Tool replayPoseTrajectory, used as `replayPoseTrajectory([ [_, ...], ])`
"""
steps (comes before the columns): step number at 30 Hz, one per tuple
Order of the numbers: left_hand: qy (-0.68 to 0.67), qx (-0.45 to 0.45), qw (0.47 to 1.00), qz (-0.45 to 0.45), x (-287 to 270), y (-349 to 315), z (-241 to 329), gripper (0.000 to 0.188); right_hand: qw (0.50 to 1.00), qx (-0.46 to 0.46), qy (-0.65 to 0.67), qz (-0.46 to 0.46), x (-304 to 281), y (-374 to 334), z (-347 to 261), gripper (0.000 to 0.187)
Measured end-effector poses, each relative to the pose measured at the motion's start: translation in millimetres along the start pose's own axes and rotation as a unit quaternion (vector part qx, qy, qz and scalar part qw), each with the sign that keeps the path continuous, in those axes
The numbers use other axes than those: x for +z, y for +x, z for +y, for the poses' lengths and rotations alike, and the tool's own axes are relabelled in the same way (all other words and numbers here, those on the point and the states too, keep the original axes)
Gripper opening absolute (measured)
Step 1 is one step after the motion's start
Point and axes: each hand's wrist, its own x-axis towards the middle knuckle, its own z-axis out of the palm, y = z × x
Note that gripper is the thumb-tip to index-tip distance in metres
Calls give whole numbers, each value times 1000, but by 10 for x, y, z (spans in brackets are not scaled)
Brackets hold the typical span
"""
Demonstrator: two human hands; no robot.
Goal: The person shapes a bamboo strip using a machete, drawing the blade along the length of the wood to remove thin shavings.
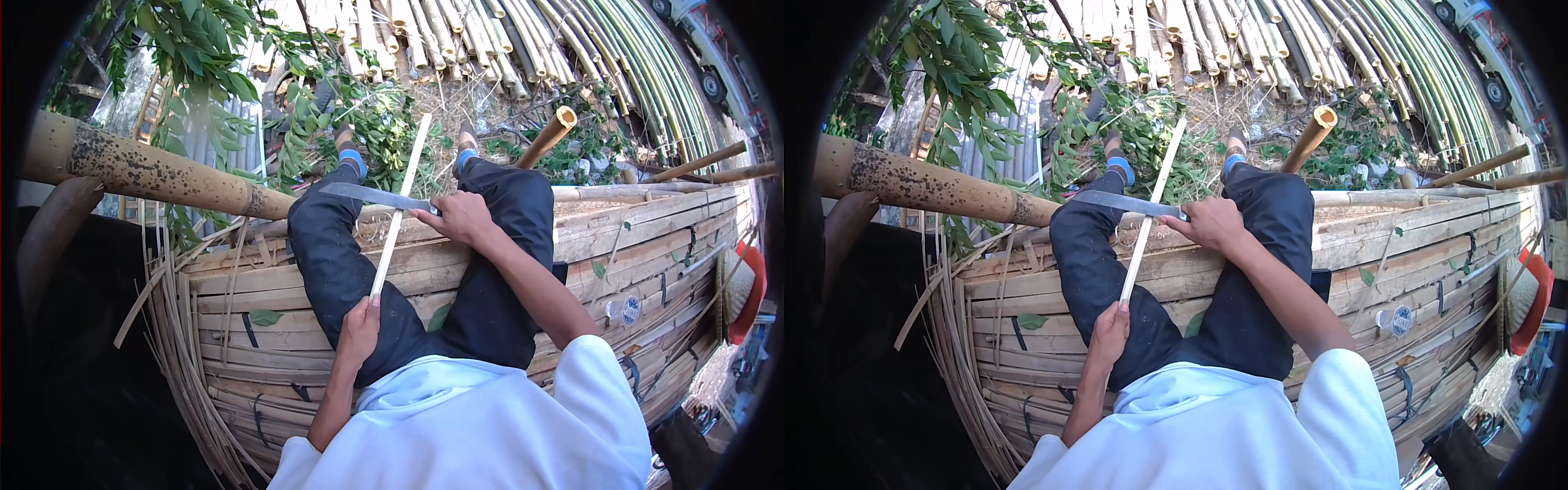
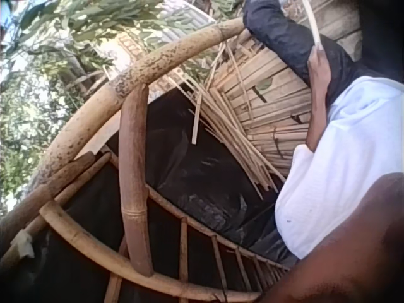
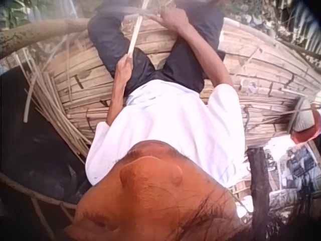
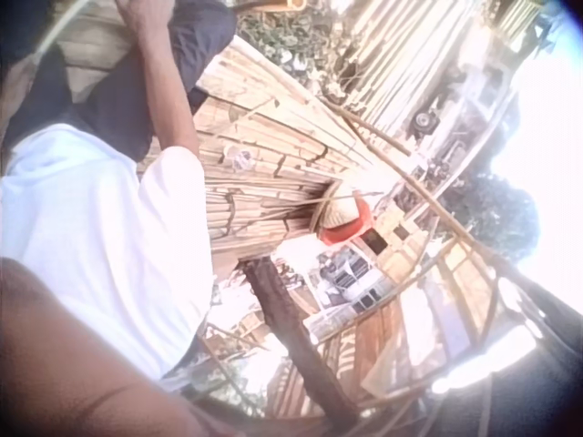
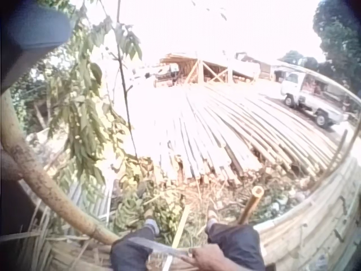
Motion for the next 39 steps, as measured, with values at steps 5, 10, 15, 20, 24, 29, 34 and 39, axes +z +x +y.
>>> replayPoseTrajectory([
  [5,-68,-21,997,-8,-76,-46,-65,41,999,-32,7,39,59,76,-73,66],
  [10,-127,-50,989,-58,-109,-100,48,40,993,-80,-53,65,77,79,108,65],
  [15,-160,-60,983,-71,-129,-120,78,37,993,-83,-51,63,84,118,99,65],
  [20,-201,-90,972,-85,-183,-266,131,35,990,-124,-36,56,118,104,116,60],
  [24,-230,-120,960,-102,-247,-363,146,36,990,-122,-63,17,76,123,58,61],
  [29,-244,-131,957,-88,-320,-511,118,37,983,-164,-79,-6,41,264,21,68],
  [34,-190,-42,977,-89,-680,-942,-110,36,998,47,-38,15,-432,659,457,76],
  [39,-271,-59,961,-13,-543,-559,158,35,975,121,185,18,-255,818,-49,75],
])
